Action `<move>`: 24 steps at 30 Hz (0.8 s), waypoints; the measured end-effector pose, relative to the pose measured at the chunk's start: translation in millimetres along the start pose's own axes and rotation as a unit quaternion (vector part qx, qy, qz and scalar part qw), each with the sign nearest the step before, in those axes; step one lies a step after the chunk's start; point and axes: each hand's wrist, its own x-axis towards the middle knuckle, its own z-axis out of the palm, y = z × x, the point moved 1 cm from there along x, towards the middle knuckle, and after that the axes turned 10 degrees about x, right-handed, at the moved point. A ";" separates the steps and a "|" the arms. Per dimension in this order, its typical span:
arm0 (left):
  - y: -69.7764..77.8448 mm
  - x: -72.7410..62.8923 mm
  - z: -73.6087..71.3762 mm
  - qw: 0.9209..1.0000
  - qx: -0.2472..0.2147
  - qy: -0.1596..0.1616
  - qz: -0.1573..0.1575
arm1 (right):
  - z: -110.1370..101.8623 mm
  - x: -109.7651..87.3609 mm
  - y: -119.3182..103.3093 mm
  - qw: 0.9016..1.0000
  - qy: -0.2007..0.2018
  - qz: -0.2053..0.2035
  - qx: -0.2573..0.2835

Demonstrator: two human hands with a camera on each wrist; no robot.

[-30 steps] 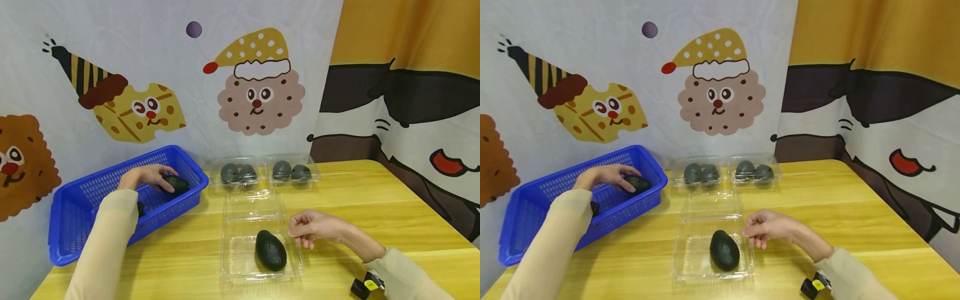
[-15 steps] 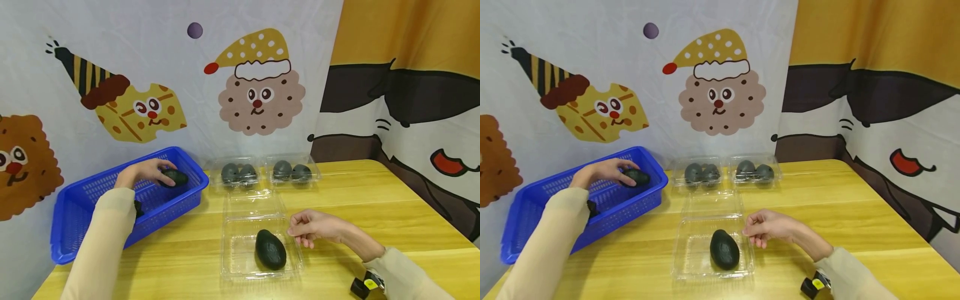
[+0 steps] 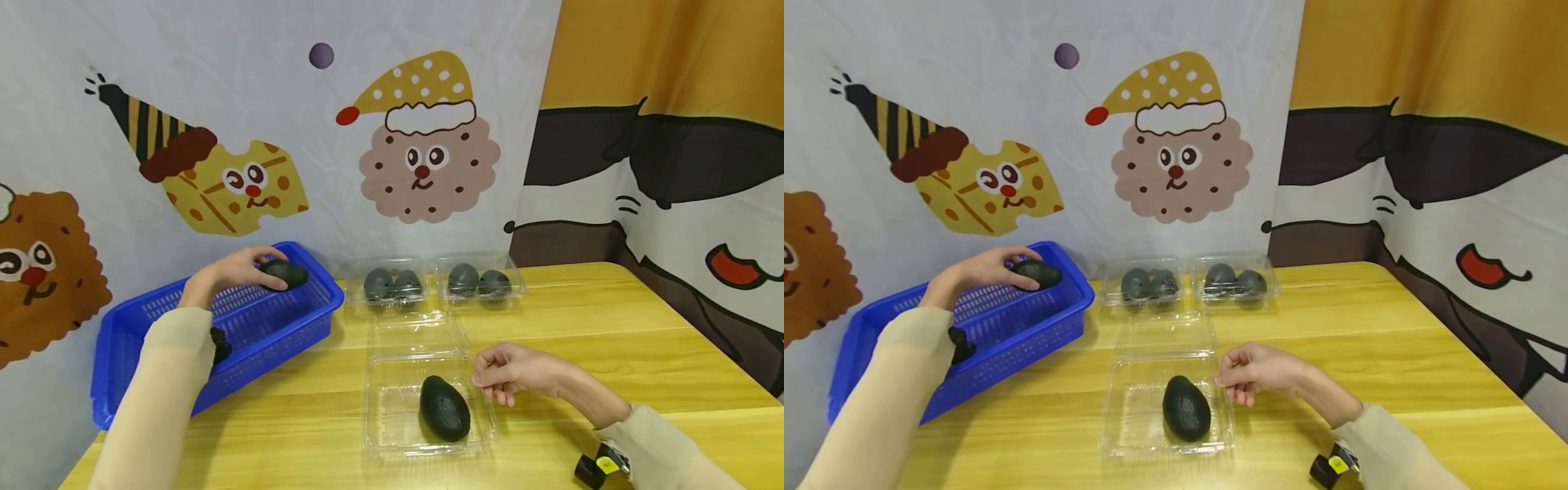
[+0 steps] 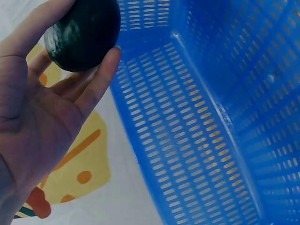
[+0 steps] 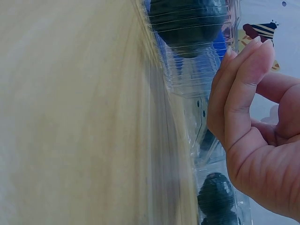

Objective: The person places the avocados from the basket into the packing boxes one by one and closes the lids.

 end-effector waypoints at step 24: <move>43.0 -19.1 -23.3 0.996 0.038 0.064 0.045 | -0.3 -0.2 1.8 1.000 0.004 -0.004 -0.006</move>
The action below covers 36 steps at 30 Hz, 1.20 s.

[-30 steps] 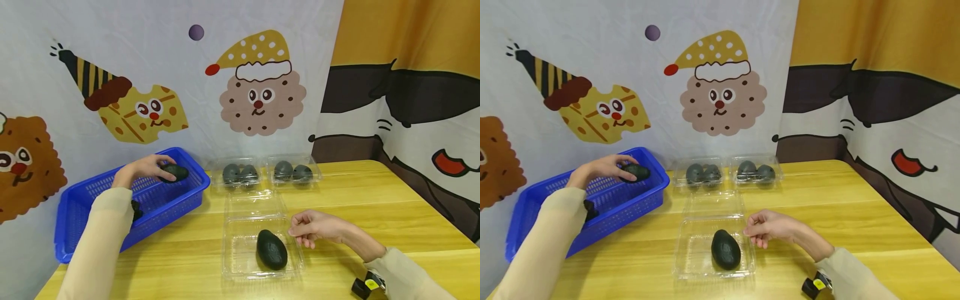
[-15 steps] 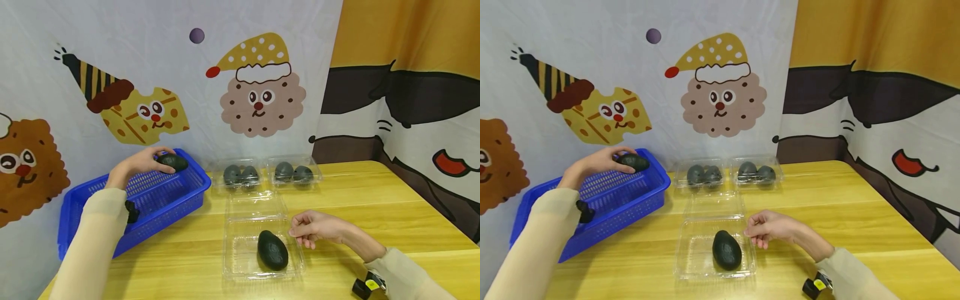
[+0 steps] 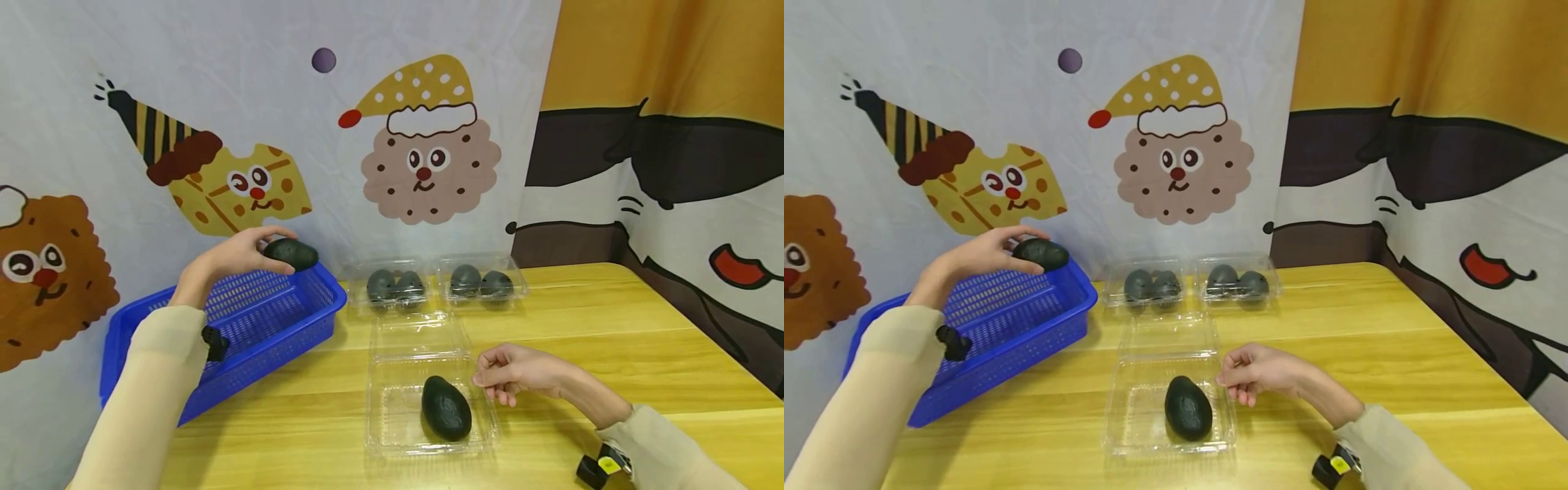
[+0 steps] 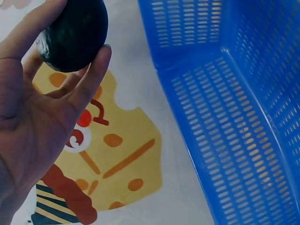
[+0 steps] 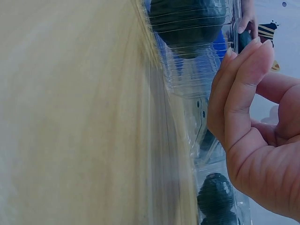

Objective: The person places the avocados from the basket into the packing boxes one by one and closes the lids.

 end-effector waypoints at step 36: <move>75.1 -11.3 40.8 0.984 -0.038 -0.005 0.173 | -0.7 1.5 0.6 1.000 -0.005 0.001 0.004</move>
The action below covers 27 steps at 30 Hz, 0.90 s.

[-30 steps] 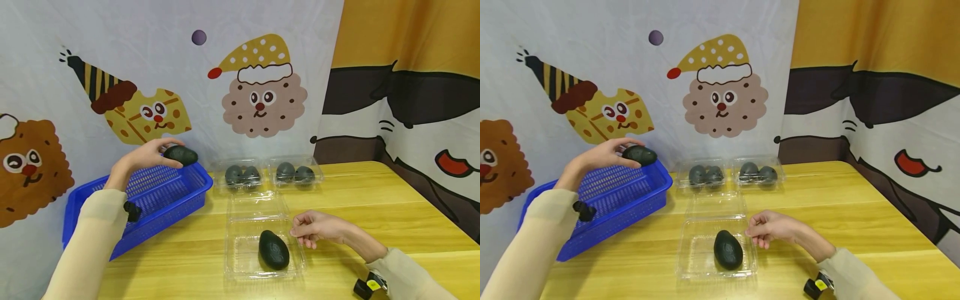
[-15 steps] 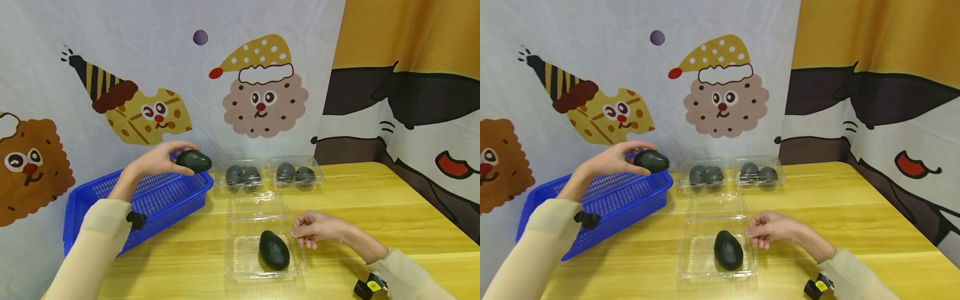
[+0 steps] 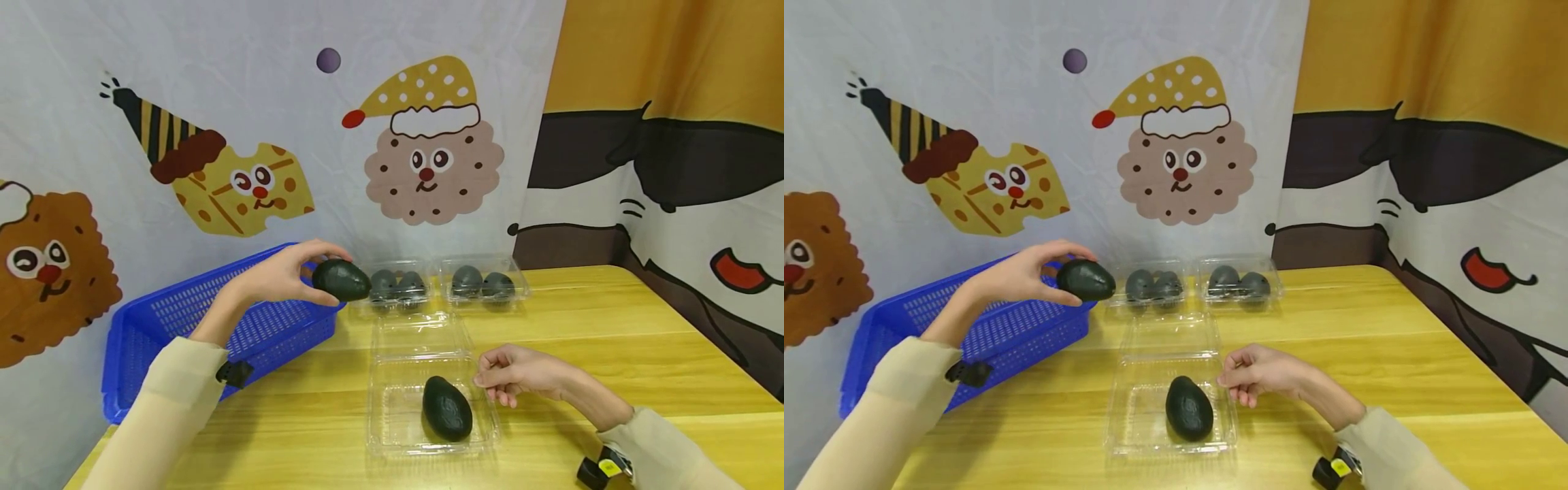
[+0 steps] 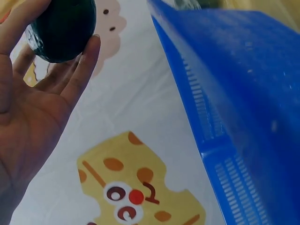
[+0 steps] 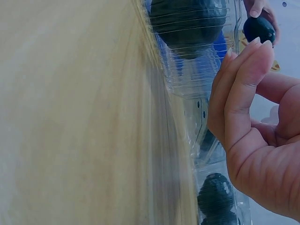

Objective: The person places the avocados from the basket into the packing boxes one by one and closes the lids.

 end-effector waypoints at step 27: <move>28.3 9.3 56.3 0.990 -0.039 -0.047 0.130 | 2.7 -1.4 -1.3 1.000 0.003 -0.006 0.003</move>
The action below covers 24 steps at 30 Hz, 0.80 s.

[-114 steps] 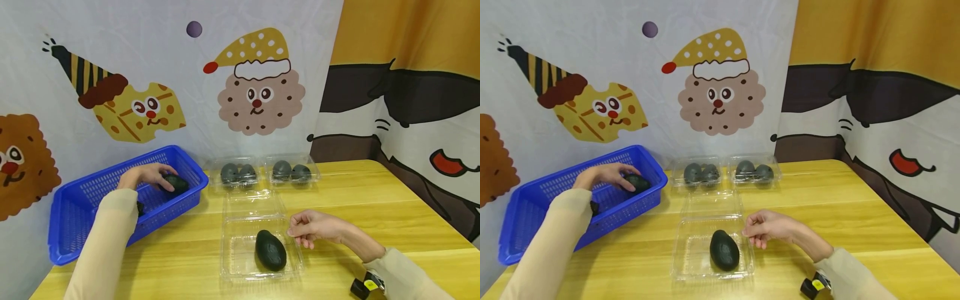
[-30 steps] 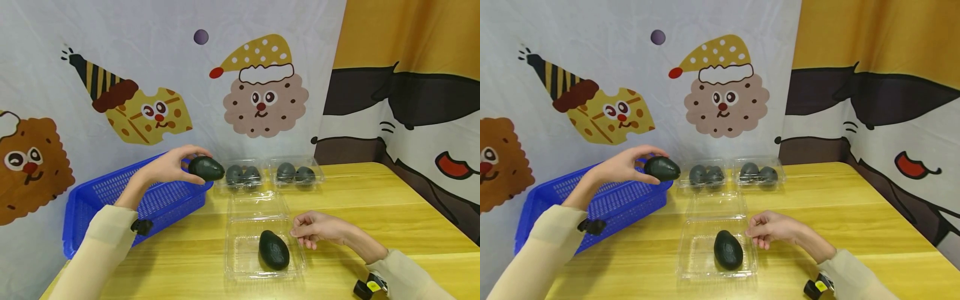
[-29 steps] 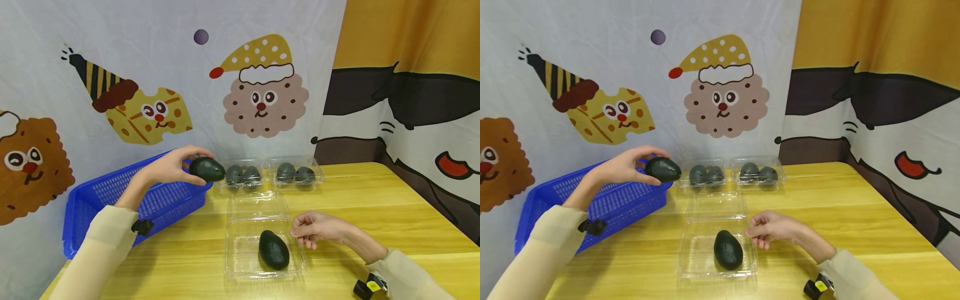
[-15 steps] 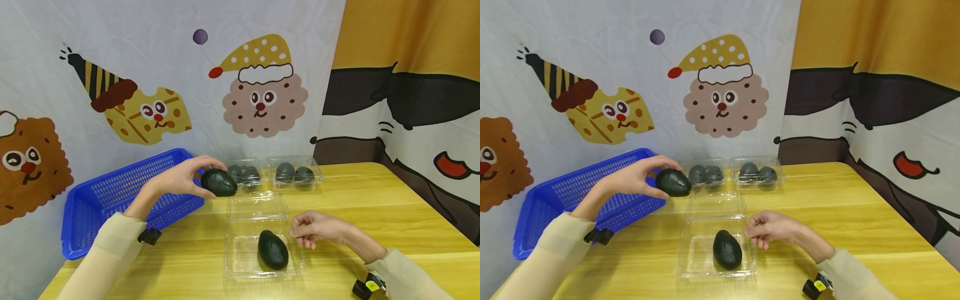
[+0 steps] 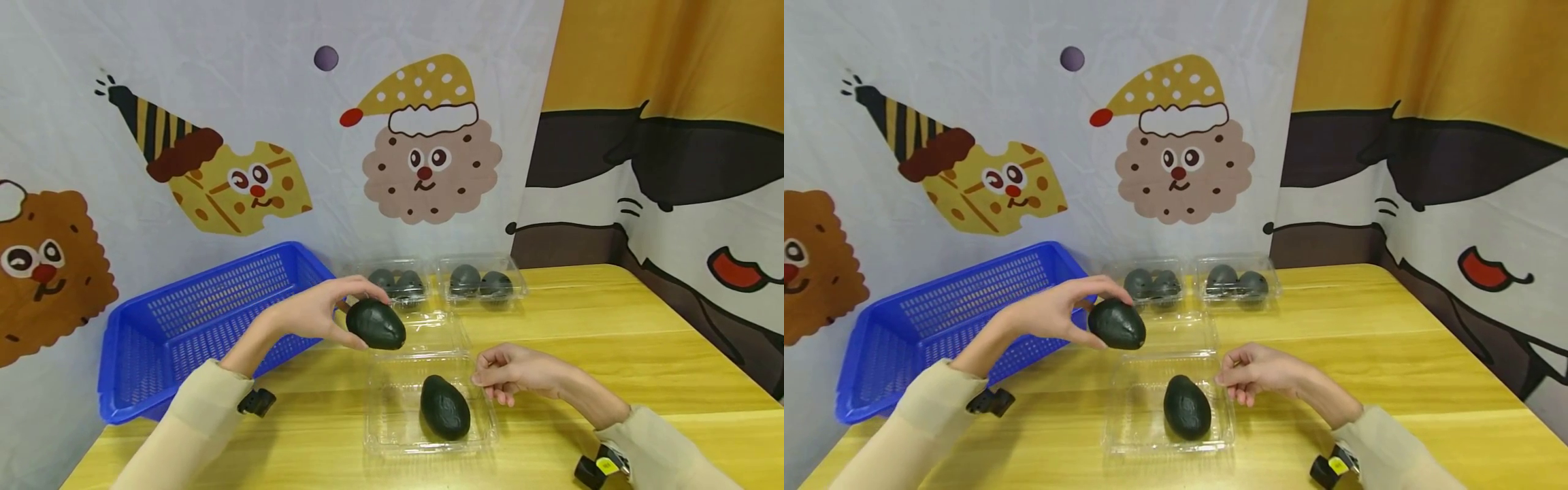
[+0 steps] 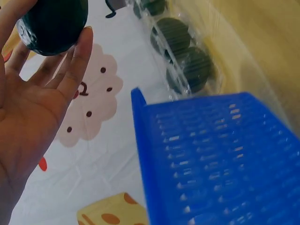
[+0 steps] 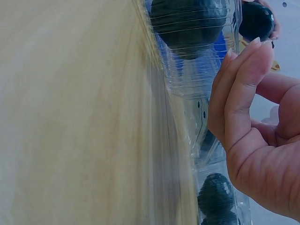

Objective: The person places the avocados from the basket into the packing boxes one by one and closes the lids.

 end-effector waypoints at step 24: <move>4.9 4.7 48.3 0.997 -0.019 -0.067 0.045 | -0.2 0.1 0.3 1.000 0.004 0.000 -0.004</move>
